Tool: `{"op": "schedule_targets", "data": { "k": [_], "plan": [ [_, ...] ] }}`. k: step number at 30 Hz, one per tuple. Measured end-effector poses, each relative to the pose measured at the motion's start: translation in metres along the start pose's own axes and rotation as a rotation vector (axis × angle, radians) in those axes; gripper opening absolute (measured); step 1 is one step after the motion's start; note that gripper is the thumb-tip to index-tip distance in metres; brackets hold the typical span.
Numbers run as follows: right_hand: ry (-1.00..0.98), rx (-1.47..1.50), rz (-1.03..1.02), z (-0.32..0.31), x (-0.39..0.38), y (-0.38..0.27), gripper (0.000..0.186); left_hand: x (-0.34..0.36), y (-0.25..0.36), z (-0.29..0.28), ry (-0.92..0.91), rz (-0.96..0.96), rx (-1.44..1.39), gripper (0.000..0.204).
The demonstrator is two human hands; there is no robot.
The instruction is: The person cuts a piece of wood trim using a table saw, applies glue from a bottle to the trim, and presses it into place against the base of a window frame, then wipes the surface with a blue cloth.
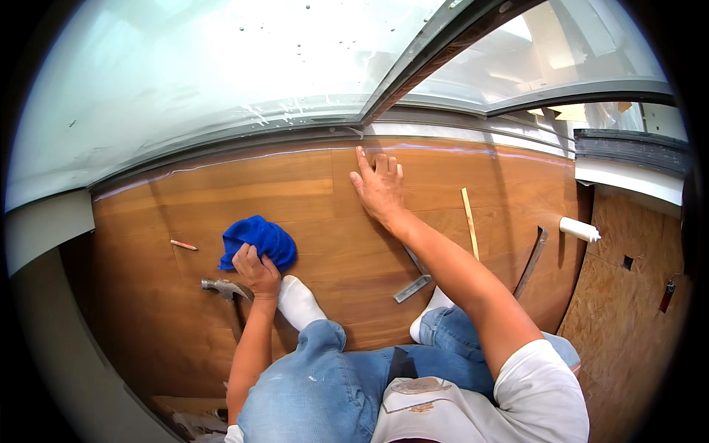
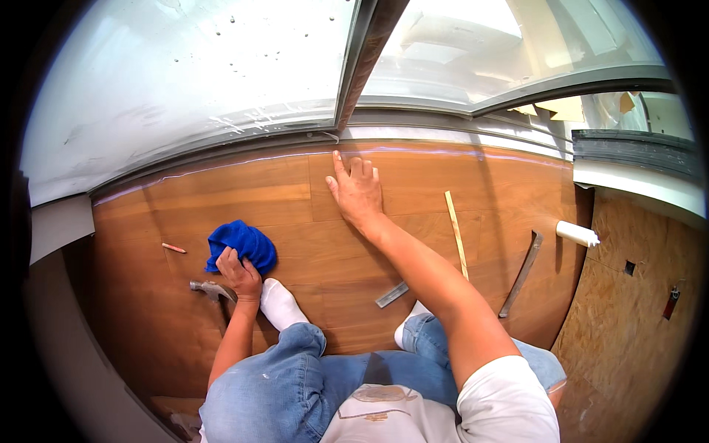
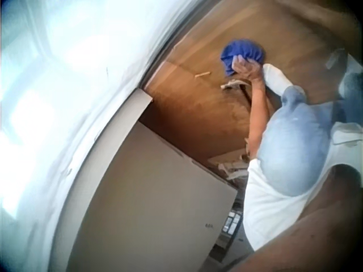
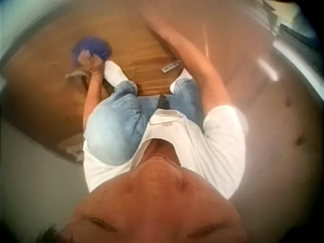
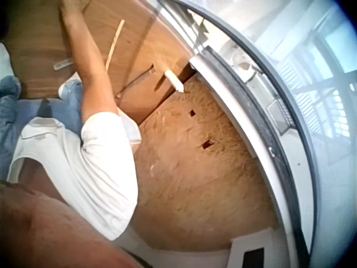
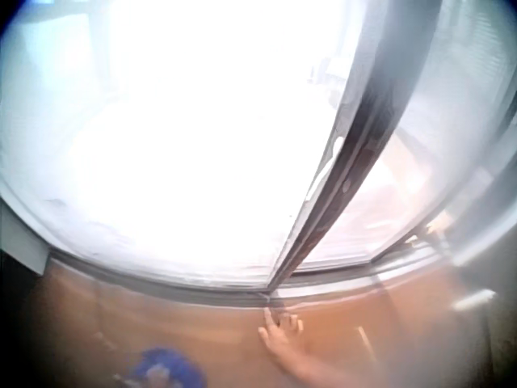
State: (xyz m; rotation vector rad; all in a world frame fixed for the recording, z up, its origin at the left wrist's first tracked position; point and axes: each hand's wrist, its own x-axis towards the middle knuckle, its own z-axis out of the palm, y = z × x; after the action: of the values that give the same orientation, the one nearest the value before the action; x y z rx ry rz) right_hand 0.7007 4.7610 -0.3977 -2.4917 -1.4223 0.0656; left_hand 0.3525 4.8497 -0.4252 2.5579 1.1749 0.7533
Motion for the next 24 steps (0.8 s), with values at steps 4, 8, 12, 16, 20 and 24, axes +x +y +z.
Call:
{"op": "schedule_targets", "data": {
  "k": [4, 8, 12, 16, 20, 24],
  "plan": [
    [0.048, -0.006, -0.017, 0.011, 0.009, -0.028, 0.057, -0.001, 0.0, 0.0, -0.004, -0.014, -0.001, 0.04],
    [0.05, 0.006, -0.03, 0.02, 0.016, -0.051, 0.056, -0.001, 0.0, 0.001, -0.016, -0.024, -0.003, 0.041],
    [0.049, 0.089, -0.066, 0.023, 0.021, -0.071, 0.056, 0.0, 0.001, 0.001, -0.016, -0.031, -0.019, 0.042],
    [0.048, 0.184, -0.003, 0.017, 0.016, -0.068, 0.055, 0.001, 0.002, -0.001, -0.007, -0.037, -0.014, 0.042],
    [0.114, -0.02, 0.132, 0.014, 0.014, -0.044, 0.055, 0.004, 0.003, -0.001, -0.008, -0.036, -0.02, 0.041],
    [0.085, -0.027, 0.055, 0.016, 0.016, -0.054, 0.054, 0.004, 0.002, -0.002, -0.015, -0.035, -0.022, 0.041]
  ]
}}
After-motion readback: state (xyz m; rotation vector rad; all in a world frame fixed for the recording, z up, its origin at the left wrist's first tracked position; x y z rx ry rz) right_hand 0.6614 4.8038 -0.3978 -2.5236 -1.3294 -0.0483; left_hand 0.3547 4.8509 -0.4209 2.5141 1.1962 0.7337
